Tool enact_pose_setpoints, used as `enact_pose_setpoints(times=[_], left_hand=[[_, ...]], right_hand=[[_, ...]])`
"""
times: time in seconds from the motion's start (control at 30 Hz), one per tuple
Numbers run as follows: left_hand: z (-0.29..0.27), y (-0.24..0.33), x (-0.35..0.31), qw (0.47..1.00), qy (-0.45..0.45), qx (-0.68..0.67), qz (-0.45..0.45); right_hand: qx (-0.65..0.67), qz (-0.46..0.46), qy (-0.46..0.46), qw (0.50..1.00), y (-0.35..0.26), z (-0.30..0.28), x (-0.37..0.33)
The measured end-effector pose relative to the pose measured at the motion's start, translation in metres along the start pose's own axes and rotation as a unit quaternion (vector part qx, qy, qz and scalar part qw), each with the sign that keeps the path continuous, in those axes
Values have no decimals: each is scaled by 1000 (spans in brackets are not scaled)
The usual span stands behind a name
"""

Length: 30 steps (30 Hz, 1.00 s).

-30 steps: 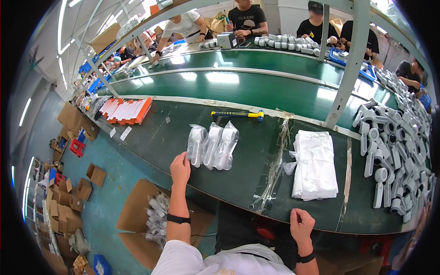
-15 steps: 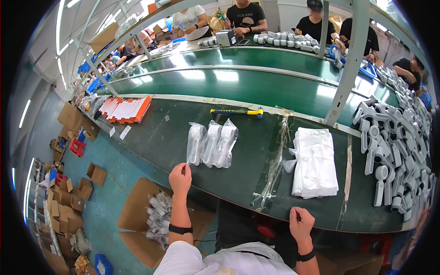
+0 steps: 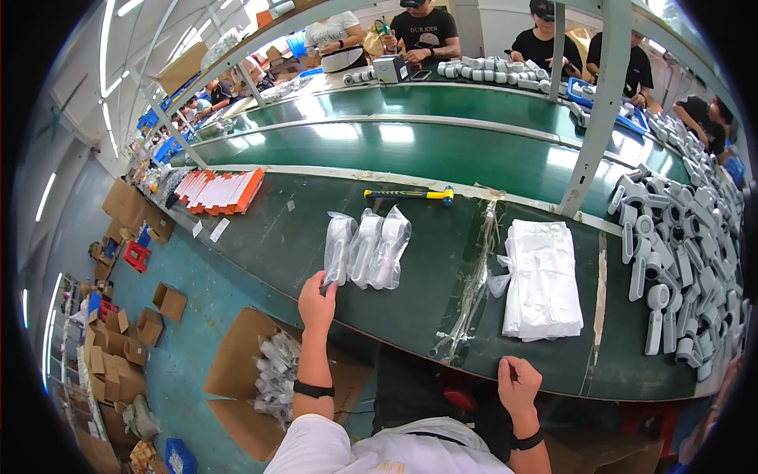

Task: The person picks up a fan from a pile, slides it into a plastic bag, and places the bagged fan onto a stack. After repeating this process, the person gathers the stack of bagged fans and drops them into a cardboard box.

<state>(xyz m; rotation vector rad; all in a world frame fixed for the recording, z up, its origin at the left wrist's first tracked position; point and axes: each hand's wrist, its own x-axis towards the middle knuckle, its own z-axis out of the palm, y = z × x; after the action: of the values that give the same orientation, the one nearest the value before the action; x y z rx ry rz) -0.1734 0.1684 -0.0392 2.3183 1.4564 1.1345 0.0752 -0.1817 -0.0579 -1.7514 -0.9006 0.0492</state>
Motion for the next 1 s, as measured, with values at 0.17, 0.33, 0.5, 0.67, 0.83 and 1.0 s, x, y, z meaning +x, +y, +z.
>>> enact_pose_setpoints(times=[0.17,0.33,0.5,0.67,0.83,1.0], left_hand=[[3,-12,0,999,28,17,32],[3,-1,2,998,55,14,32],[2,-2,1,986,136,-11,94],[0,9,1,985,143,-33,95],[-4,17,10,977,122,85,156],[-6,-3,11,987,80,33,135]], right_hand=[[0,-4,6,1000,1,2,0],[-13,-16,13,1000,3,3,2],[-12,-19,9,1000,2,2,1],[-12,-21,9,1000,5,2,0],[-19,-22,8,1000,2,1,2],[-18,-22,-2,1000,-1,2,0]])
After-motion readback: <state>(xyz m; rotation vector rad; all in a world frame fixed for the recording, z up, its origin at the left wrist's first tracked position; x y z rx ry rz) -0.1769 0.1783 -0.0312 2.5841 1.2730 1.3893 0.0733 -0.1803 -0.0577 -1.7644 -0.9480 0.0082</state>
